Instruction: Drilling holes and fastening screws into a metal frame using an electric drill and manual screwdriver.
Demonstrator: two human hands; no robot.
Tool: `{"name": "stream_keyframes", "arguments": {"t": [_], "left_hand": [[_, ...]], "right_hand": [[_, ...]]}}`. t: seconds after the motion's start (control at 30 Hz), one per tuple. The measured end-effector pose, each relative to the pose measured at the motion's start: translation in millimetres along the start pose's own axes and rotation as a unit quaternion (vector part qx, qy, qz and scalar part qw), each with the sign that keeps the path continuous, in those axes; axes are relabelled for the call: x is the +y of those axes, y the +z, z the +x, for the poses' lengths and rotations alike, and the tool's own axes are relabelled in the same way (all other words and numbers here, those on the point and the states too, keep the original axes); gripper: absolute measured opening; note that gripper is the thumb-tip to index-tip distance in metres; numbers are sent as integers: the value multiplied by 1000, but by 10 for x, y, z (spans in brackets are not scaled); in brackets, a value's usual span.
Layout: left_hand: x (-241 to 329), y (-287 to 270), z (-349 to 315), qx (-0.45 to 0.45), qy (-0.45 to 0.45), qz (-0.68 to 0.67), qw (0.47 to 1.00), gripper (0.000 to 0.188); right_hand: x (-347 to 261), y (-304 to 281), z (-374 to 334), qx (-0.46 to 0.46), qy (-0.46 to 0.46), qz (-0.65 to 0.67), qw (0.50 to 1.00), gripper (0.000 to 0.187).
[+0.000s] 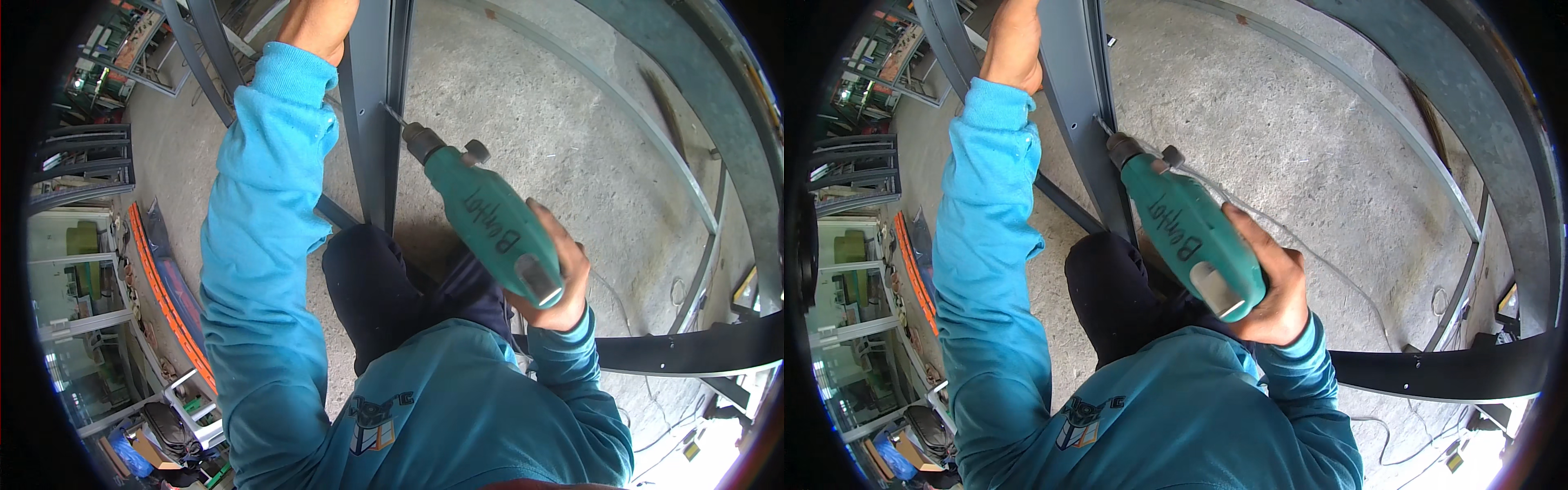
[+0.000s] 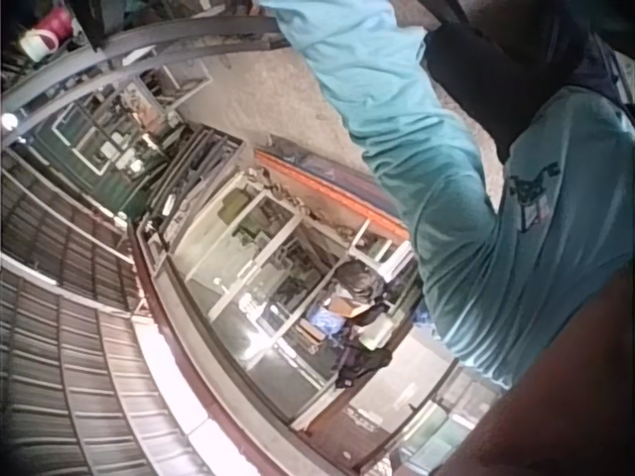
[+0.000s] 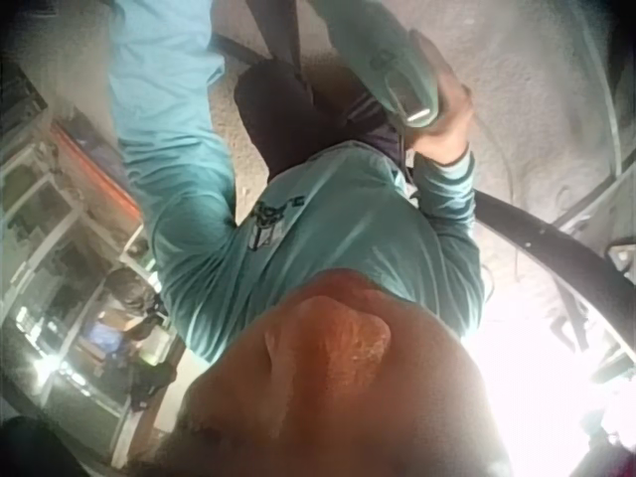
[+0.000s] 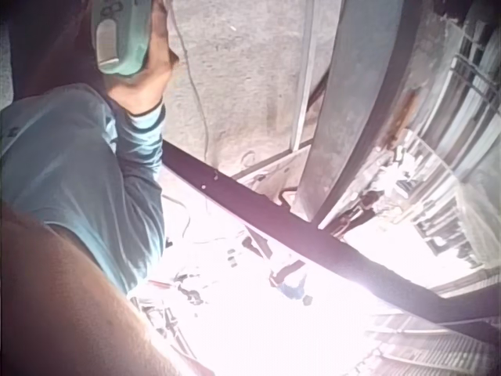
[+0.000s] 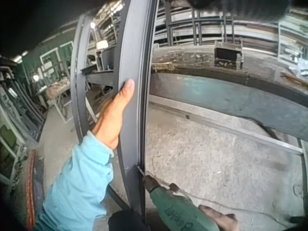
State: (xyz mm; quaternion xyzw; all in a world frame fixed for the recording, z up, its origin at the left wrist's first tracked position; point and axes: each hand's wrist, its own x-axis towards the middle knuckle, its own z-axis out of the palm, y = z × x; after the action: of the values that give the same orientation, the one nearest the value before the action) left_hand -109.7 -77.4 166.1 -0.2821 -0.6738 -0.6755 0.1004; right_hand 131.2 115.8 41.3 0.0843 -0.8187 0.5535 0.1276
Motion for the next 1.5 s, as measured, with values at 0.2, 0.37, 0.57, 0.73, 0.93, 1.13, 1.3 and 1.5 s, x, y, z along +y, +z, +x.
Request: {"name": "stream_keyframes", "arguments": {"t": [0.2, 0.37, 0.57, 0.73, 0.93, 1.13, 1.3, 1.5], "left_hand": [[-162, -50, 61, 38, -57, 11, 998, 79], [-165, -52, 58, 31, -27, 11, 999, 80], [-181, -64, 103, 19, -47, -26, 998, 80], [-191, -13, 102, 1, -62, -32, 998, 82], [-164, -42, 60, -25, -98, -73, 992, 79], [-127, -69, 72, -1, -94, -40, 995, 79], [-232, 5, 72, 5, -61, -31, 998, 80], [-140, -124, 91, -53, -117, -72, 989, 80]], "right_hand": [[-301, -122, 128, -54, -46, -30, 997, 73], [-576, -224, 321, -69, -11, -32, 997, 74], [-721, -225, 396, -82, -33, -32, 996, 72], [-771, -280, 409, -52, -17, -51, 997, 71], [-884, -459, 582, -80, 158, 31, 984, 57], [-506, -400, 451, -51, 159, 121, 978, 43], [-38, -378, 338, -35, 147, 207, 967, 47], [412, -38, 117, -41, 173, 361, 916, 43]]}}
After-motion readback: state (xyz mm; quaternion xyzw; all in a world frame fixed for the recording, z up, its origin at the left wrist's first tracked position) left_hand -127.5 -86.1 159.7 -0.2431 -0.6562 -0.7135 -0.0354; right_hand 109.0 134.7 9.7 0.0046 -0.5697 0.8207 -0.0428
